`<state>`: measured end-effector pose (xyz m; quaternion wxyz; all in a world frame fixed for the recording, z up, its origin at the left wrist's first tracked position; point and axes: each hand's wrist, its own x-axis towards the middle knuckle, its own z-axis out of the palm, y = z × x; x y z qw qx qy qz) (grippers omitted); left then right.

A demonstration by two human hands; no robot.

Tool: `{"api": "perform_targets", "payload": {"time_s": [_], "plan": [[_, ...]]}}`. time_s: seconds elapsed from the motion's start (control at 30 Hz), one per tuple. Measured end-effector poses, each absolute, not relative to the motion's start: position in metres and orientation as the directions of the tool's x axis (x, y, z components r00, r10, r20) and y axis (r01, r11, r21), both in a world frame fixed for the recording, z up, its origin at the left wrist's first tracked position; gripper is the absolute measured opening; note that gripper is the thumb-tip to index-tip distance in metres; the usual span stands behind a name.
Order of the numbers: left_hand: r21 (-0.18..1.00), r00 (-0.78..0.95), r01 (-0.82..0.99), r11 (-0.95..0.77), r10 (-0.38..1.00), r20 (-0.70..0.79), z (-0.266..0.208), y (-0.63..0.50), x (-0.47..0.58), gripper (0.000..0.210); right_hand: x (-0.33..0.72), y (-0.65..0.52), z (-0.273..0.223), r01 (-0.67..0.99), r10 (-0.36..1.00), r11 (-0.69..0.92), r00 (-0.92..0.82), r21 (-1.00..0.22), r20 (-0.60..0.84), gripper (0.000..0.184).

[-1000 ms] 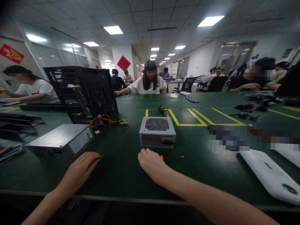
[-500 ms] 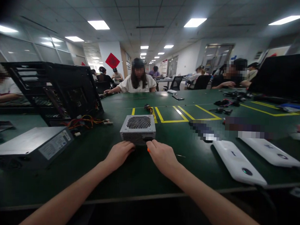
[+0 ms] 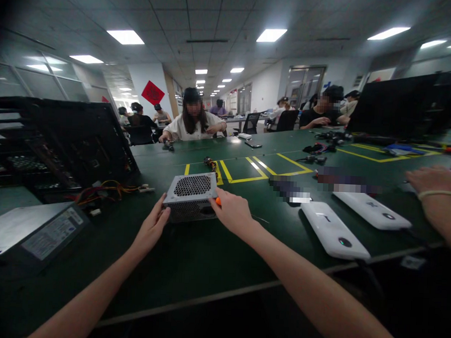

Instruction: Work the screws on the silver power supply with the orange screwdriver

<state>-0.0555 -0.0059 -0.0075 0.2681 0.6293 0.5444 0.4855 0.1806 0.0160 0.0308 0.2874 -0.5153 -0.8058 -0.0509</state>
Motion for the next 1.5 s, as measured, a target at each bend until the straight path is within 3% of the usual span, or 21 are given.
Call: {"api": "perform_targets", "payload": {"time_s": [0.13, 0.27, 0.33, 0.43, 0.5, 0.57, 0.77, 1.0, 1.17, 1.23, 1.3, 1.37, 1.5], "plan": [[0.859, -0.024, 0.431, -0.275, 0.949, 0.316, -0.009, -0.013, -0.052, 0.067, 0.187, 0.023, 0.028, 0.816, 0.764, 0.555, -0.425, -0.159, 0.485, 0.061], [0.740, 0.000, 0.587, -0.328, 0.914, 0.405, -0.010, -0.016, -0.054, 0.072, 0.192, 0.028, 0.015, 0.826, 0.780, 0.549, -0.454, -0.124, 0.430, 0.084], [0.574, 0.014, 0.733, -0.365, 0.852, 0.523, -0.007, -0.018, -0.051, 0.074, 0.191, 0.029, 0.010, 0.842, 0.793, 0.528, -0.444, -0.106, 0.418, 0.084], [0.208, 0.152, 0.900, -0.383, 0.723, 0.674, 0.003, -0.016, -0.037, 0.076, 0.189, 0.029, 0.008, 0.847, 0.795, 0.523, -0.442, -0.099, 0.416, 0.077], [0.020, 0.289, 0.913, -0.407, 0.684, 0.670, 0.010, -0.012, -0.022, 0.074, 0.187, 0.028, 0.008, 0.849, 0.797, 0.518, -0.435, -0.102, 0.419, 0.074], [-0.066, 0.379, 0.897, -0.436, 0.686, 0.622, 0.016, -0.004, -0.007, 0.075, 0.188, 0.027, 0.010, 0.854, 0.802, 0.508, -0.424, -0.108, 0.421, 0.074], [0.046, 0.302, 0.909, -0.413, 0.732, 0.610, 0.016, 0.010, 0.010, 0.067, 0.192, 0.027, 0.012, 0.851, 0.815, 0.503, -0.409, -0.150, 0.410, 0.073], [0.047, 0.287, 0.918, -0.395, 0.738, 0.611, 0.014, 0.015, 0.007, 0.059, 0.187, 0.035, 0.007, 0.856, 0.815, 0.496, -0.401, -0.145, 0.419, 0.071], [0.042, 0.278, 0.908, -0.416, 0.676, 0.682, 0.021, 0.011, -0.024, 0.069, 0.192, 0.038, 0.008, 0.849, 0.810, 0.505, -0.404, -0.155, 0.425, 0.089], [0.103, 0.145, 0.928, -0.358, 0.601, 0.786, 0.021, 0.002, -0.046, 0.056, 0.198, 0.035, 0.011, 0.847, 0.792, 0.498, -0.356, -0.187, 0.496, 0.077], [0.144, 0.109, 0.924, -0.356, 0.603, 0.790, 0.016, -0.007, -0.065, 0.036, 0.206, 0.030, 0.015, 0.801, 0.712, 0.563, -0.345, -0.203, 0.612, 0.040], [0.155, 0.221, 0.899, -0.410, 0.729, 0.648, 0.009, -0.015, -0.075, 0.020, 0.213, 0.023, 0.021, 0.699, 0.574, 0.692, -0.380, -0.182, 0.726, 0.014], [0.163, 0.330, 0.898, -0.408, 0.871, 0.363, -0.003, -0.016, -0.068, 0.023, 0.220, 0.007, 0.032, 0.566, 0.398, 0.813, -0.369, -0.136, 0.840, 0.011]]}}
